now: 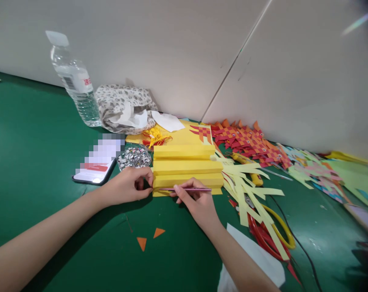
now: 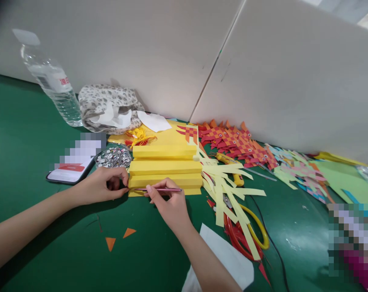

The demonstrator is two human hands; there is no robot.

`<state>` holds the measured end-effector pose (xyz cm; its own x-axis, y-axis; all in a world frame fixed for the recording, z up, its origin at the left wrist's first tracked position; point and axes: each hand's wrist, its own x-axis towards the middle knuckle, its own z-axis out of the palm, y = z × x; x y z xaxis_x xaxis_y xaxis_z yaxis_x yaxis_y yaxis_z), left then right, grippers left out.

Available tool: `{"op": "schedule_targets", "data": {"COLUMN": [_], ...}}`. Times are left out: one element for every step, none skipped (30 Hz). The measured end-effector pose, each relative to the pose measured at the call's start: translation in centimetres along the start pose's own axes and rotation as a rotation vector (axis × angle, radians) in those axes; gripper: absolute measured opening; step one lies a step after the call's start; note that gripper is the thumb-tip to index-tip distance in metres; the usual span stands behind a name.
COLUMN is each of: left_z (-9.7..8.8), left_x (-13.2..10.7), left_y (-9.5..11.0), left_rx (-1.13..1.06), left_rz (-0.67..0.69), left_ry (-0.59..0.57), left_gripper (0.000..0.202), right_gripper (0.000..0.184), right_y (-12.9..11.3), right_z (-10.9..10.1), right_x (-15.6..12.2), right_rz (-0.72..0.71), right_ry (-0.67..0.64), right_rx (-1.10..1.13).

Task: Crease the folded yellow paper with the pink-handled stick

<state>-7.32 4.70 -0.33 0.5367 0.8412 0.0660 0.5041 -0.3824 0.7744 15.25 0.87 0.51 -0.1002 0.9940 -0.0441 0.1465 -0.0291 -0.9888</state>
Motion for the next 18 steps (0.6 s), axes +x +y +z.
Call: {"op": "schedule_targets", "data": {"left_z": [-0.01, -0.01, -0.01, -0.02, -0.02, -0.02, -0.02, -0.03, -0.04, -0.05, -0.06, -0.07, -0.07, -0.07, -0.06, -0.05, -0.03, -0.02], "left_x": [0.02, 0.05, 0.07, 0.09, 0.1, 0.09, 0.07, 0.04, 0.01, -0.01, -0.02, -0.02, -0.01, 0.01, 0.03, 0.04, 0.05, 0.05], "left_y": [-0.01, 0.0, 0.03, 0.07, 0.13, 0.21, 0.28, 0.36, 0.43, 0.49, 0.54, 0.58, 0.61, 0.62, 0.63, 0.63, 0.61, 0.6], "left_rx": [0.0, -0.001, -0.001, 0.0, 0.002, 0.006, 0.012, 0.019, 0.027, 0.035, 0.043, 0.05, 0.057, 0.061, 0.063, 0.064, 0.064, 0.063], "left_rz": [0.005, 0.009, 0.012, 0.015, 0.018, 0.022, 0.026, 0.031, 0.035, 0.039, 0.043, 0.046, 0.048, 0.05, 0.05, 0.049, 0.048, 0.045], "left_ry": [-0.001, -0.002, -0.003, -0.005, -0.006, -0.007, -0.007, -0.007, -0.006, -0.003, -0.001, 0.002, 0.005, 0.006, 0.008, 0.009, 0.01, 0.01], "left_gripper": [0.009, 0.009, 0.009, 0.009, 0.009, 0.009, 0.009, 0.01, 0.01, 0.011, 0.011, 0.012, 0.012, 0.013, 0.013, 0.013, 0.014, 0.014], "right_gripper": [0.024, 0.024, 0.023, 0.023, 0.023, 0.023, 0.022, 0.022, 0.022, 0.021, 0.021, 0.021, 0.021, 0.021, 0.022, 0.022, 0.023, 0.023], "right_y": [0.02, 0.04, 0.07, 0.11, 0.14, 0.17, 0.21, 0.24, 0.26, 0.28, 0.3, 0.3, 0.29, 0.27, 0.24, 0.2, 0.17, 0.14], "right_z": [0.0, 0.01, 0.01, 0.01, 0.01, 0.01, 0.0, -0.01, -0.02, -0.02, -0.02, -0.02, -0.02, -0.02, -0.03, -0.04, -0.06, -0.08], "right_x": [0.02, 0.03, 0.04, 0.04, 0.04, 0.02, 0.0, -0.02, -0.05, -0.07, -0.08, -0.08, -0.06, -0.04, -0.02, 0.0, 0.01, 0.02], "right_rz": [0.001, 0.001, 0.0, -0.001, -0.003, -0.002, -0.001, 0.0, -0.001, -0.003, -0.006, -0.011, -0.016, -0.02, -0.023, -0.024, -0.024, -0.021], "right_ry": [-0.002, -0.003, -0.002, -0.002, -0.002, -0.002, -0.001, 0.002, 0.007, 0.015, 0.026, 0.037, 0.045, 0.055, 0.064, 0.076, 0.091, 0.109], "right_rx": [-0.002, -0.004, -0.005, -0.005, -0.005, -0.004, -0.004, -0.002, 0.0, 0.005, 0.011, 0.019, 0.027, 0.033, 0.038, 0.043, 0.049, 0.055]}}
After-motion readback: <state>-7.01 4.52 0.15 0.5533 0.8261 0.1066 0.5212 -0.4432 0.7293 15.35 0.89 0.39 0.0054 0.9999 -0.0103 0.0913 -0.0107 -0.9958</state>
